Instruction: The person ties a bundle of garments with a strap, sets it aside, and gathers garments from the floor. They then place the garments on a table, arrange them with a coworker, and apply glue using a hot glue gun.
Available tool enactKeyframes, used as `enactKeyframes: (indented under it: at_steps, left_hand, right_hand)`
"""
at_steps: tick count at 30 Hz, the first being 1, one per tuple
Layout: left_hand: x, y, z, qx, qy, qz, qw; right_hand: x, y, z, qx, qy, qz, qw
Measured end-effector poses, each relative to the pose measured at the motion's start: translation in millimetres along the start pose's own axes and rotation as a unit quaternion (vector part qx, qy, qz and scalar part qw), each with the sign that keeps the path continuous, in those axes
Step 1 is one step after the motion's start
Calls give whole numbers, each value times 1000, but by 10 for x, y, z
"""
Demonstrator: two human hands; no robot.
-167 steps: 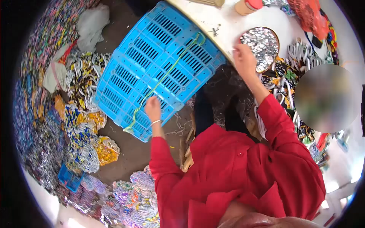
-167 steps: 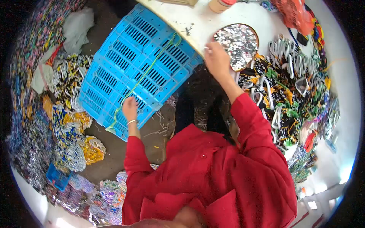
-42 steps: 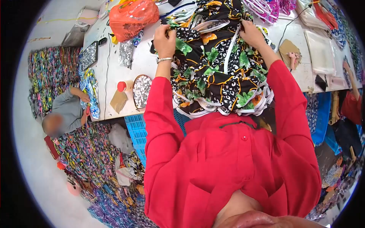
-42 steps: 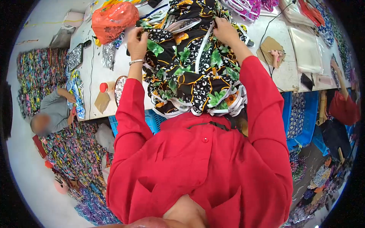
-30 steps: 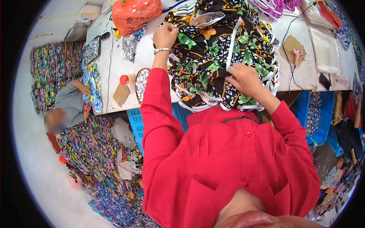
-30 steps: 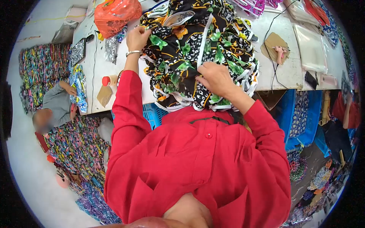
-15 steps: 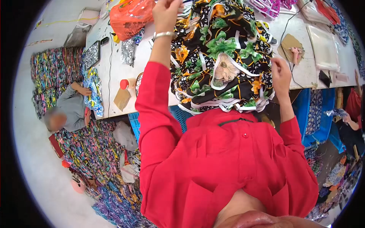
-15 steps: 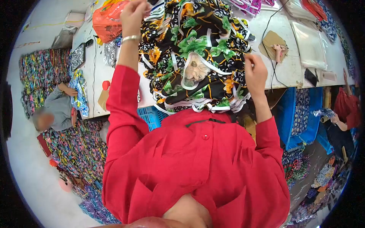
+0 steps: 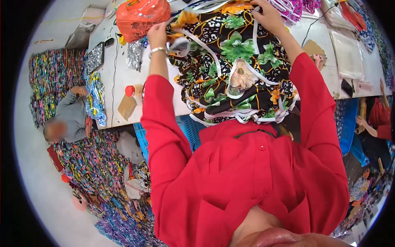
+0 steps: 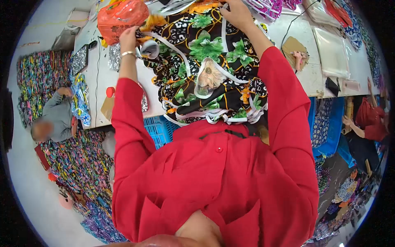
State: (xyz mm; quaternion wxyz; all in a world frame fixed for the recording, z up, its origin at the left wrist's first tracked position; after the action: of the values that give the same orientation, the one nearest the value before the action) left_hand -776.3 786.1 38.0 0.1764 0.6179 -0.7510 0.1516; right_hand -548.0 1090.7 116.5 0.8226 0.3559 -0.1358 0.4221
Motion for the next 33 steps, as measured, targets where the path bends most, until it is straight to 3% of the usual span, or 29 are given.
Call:
enactKeyframes:
  at_steps: [2, 4, 6, 8, 10, 12, 13, 17, 19, 20, 23, 24, 25, 26, 28, 30, 31, 32, 33]
  left_hand:
    - [287, 571, 380, -78, 125, -76, 986]
    - [336, 296, -40, -106, 62, -88, 988]
    - [397, -190, -353, -153, -62, -109, 980]
    - [-2, -646, -433, -141, -53, 83, 985]
    - [-365, -1400, -549, -222, 101, 181, 953]
    - [-538, -2112, -604, -382, 180, 188, 887]
    - [-536, -2337, -501, -348, 187, 195, 898]
    - [-379, -3118, -175, -272, 197, 210, 918]
    - [-302, -3325, -95, -208, 138, 225, 942]
    - [-276, -3327, -119, -207, 136, 224, 943]
    - [-42, -3187, -1, -45, 10, 137, 990]
    - [69, -3050, -42, -76, 24, 76, 994]
    - [181, -2857, -72, -107, 38, 16, 993]
    - [235, -2692, -18, -100, 62, -11, 993]
    - [270, -2382, 102, -101, 85, -38, 991]
    - [173, -2083, 612, 85, -117, -40, 989]
    - [63, -2022, 908, 180, -214, -40, 959]
    - [-33, -1888, 1130, 176, -215, -41, 960]
    - [-150, -1741, 1378, 164, -108, -17, 980]
  right_hand:
    - [172, -50, 416, 119, -96, -87, 984]
    - [256, -227, 605, 174, -146, -131, 965]
    - [-140, -485, 471, 125, -101, 92, 983]
    - [-278, -937, 784, 170, -112, 163, 965]
    - [-376, -1339, 986, 194, -123, 256, 939]
    - [-402, -1672, 999, 208, -87, 317, 921]
    - [-411, -1850, 1016, 223, -50, 375, 899]
    - [85, -2183, 1049, 208, -33, 392, 895]
    - [204, -2412, 700, 65, -64, 490, 867]
    - [249, -2403, 684, 65, -66, 492, 866]
    - [574, -2205, 172, -248, 24, 326, 912]
    - [561, -2129, 163, -248, 25, 324, 913]
    - [624, -1875, 243, -173, 4, 252, 952]
    - [701, -1660, 326, -96, -17, 177, 979]
    - [500, -1551, 142, -50, -64, 159, 984]
    - [341, -1440, -119, -5, -115, 137, 984]
    - [256, -1383, -302, -18, -149, 139, 979]
    - [170, -1310, -480, -30, -183, 141, 973]
    - [80, -1254, -644, -42, -215, 141, 965]
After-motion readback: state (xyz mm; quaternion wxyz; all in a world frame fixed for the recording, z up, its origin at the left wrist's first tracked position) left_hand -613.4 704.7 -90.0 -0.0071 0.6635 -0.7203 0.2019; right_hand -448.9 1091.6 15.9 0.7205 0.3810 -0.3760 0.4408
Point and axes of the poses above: each hand's wrist, its own y-axis towards the middle knuckle, its own x-axis out of the back of the hand, z = x × y, the point moved 9 cm from there along y, towards the middle knuckle, and after that the axes turned 5 degrees about y, right-handed, at the moved point
